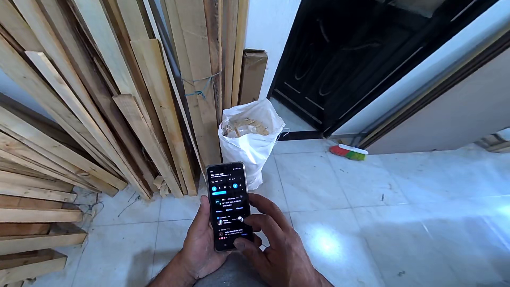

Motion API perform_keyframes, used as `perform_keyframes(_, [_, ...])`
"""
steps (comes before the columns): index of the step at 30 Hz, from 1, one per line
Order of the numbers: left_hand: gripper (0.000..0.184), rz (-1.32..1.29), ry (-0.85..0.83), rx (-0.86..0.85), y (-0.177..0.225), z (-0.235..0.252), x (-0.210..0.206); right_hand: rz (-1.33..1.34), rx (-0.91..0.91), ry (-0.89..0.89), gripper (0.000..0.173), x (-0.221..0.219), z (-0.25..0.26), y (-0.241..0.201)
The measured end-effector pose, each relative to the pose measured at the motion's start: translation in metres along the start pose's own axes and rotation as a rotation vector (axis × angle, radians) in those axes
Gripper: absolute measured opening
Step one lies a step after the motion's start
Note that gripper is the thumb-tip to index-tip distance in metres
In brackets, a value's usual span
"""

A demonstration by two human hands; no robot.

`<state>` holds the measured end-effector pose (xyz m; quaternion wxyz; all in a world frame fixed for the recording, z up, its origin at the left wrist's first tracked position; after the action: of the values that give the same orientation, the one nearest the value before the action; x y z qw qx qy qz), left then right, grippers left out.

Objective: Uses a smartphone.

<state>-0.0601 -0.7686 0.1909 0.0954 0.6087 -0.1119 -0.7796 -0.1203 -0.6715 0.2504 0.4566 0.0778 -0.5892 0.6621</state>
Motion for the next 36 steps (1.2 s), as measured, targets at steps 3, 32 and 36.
perform_keyframes(3, [0.065, 0.001, 0.008, 0.006, 0.0001, -0.0003, 0.0005, 0.006, -0.002, -0.007, 0.039, -0.0014, 0.0001, 0.0010])
perform_keyframes(32, [0.066, -0.006, -0.004, 0.007, -0.0017, -0.0018, 0.0013, 0.028, 0.021, -0.014, 0.039, -0.0046, -0.0031, 0.0022])
perform_keyframes(36, [0.067, 0.006, 0.005, 0.013, -0.0021, -0.0024, 0.0016, 0.034, 0.023, -0.008, 0.039, -0.0042, -0.0036, 0.0025])
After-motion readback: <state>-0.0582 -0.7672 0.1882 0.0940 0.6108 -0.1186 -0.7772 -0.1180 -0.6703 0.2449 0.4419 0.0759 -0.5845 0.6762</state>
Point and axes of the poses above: each hand's wrist, its own z-axis towards the middle knuckle, its own x-axis out of the back of the hand, y = z × x, the point moved 9 cm from there along z, towards the middle knuckle, and after that the axes turned 12 degrees about -y, right-handed, at the moved point
